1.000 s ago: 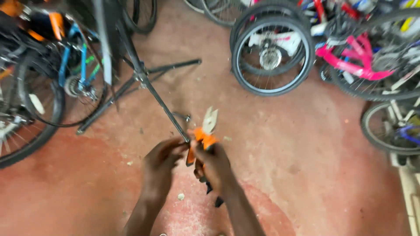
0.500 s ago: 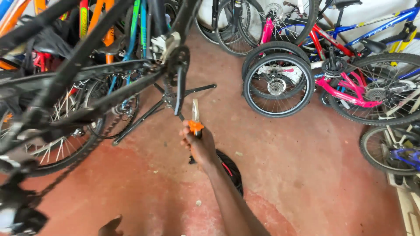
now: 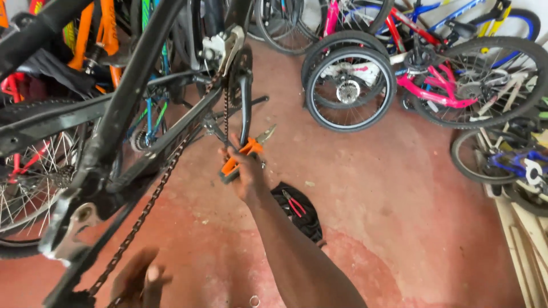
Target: Servicing a bicycle drivetrain by using pliers to manipulate the chain.
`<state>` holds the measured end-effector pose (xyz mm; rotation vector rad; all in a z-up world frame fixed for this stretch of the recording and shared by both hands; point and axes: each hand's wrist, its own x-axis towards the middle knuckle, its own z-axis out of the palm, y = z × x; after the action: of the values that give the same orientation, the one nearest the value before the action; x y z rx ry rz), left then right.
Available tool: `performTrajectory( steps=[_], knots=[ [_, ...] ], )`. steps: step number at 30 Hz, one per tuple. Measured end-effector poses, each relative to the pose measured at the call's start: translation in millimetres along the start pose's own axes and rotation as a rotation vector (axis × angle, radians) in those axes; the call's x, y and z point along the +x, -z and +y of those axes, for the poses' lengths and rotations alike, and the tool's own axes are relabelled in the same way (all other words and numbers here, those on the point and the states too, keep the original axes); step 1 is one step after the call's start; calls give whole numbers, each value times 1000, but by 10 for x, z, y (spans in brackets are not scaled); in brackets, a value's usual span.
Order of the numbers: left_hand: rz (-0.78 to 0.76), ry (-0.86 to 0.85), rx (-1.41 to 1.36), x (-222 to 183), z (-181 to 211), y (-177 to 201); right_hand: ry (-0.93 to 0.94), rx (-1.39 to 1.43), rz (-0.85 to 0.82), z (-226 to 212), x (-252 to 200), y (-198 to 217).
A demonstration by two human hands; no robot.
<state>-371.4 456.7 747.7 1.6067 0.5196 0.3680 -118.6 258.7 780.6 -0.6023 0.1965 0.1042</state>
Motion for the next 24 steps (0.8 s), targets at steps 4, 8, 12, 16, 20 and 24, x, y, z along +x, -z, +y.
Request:
performTrajectory(
  steps=[4, 8, 12, 16, 20, 24],
  knots=[
    [-44, -217, -234, 164, 1007, -634, -9, 156, -147, -21, -165, -251],
    [-68, -123, -258, 172, 1609, -970, -31, 175, -320, -109, -376, -427],
    [-80, -120, -359, 307, 1715, -1201, -86, 166, -176, -110, -504, -458],
    [-76, -115, -426, 407, 1570, -1399, -177, 82, -334, -211, -743, -493],
    [-70, -102, -380, 404, 1562, -1472, -276, 130, -200, -1, -791, -298],
    [-27, -85, -309, 393, 1452, -1434, -253, -101, -175, -40, -991, -431]
  ],
)
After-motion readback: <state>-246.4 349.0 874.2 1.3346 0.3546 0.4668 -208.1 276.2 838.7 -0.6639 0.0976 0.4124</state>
